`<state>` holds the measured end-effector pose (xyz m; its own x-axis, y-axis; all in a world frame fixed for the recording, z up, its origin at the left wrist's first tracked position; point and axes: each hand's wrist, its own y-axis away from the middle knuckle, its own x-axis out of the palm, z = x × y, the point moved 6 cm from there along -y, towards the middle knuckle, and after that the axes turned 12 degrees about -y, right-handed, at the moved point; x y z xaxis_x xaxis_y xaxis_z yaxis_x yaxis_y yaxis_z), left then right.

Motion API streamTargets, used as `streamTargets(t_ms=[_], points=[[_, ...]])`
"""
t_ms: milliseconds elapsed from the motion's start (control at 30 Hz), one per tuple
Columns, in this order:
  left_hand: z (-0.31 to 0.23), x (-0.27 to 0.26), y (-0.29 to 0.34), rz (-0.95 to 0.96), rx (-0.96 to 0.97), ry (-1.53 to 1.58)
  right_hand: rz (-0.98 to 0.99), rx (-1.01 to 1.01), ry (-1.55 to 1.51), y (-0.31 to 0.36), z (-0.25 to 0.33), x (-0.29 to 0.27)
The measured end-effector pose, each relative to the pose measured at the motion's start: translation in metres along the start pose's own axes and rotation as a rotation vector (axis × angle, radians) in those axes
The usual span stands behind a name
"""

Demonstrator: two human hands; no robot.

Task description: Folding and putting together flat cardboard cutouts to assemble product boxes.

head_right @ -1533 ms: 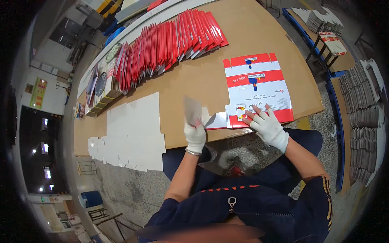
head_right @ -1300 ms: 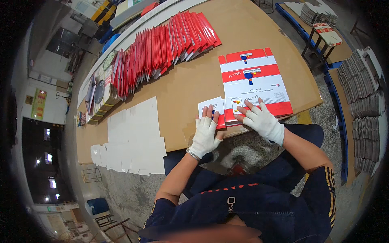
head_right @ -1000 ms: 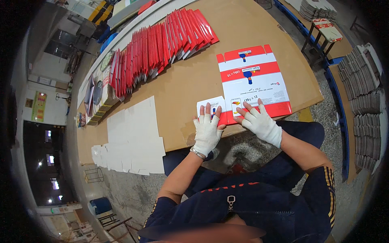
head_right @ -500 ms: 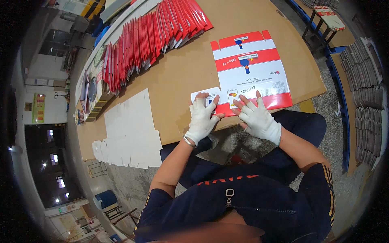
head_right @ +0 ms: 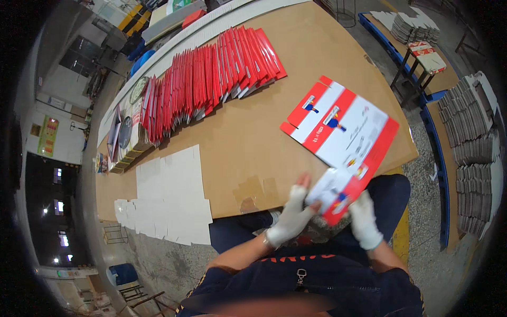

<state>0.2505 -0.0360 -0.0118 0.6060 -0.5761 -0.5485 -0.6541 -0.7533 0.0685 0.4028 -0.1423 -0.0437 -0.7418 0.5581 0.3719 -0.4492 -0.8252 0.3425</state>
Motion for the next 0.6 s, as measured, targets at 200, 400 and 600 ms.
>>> streamTargets(t_ms=[200, 400, 600], points=[[0.098, -0.164, 0.093, -0.344, -0.248, -0.905, -0.001, -0.185, 0.652, -0.162, 0.148, -0.126], [0.138, -0.205, 0.184, -0.193, -0.865, -1.089, 0.127, -0.286, 0.951, -0.381, 0.187, -0.035], [0.174, -0.199, 0.222, -0.35, -0.782, -1.113, 0.315, -0.471, 0.861, -0.471, 0.087, 0.199]])
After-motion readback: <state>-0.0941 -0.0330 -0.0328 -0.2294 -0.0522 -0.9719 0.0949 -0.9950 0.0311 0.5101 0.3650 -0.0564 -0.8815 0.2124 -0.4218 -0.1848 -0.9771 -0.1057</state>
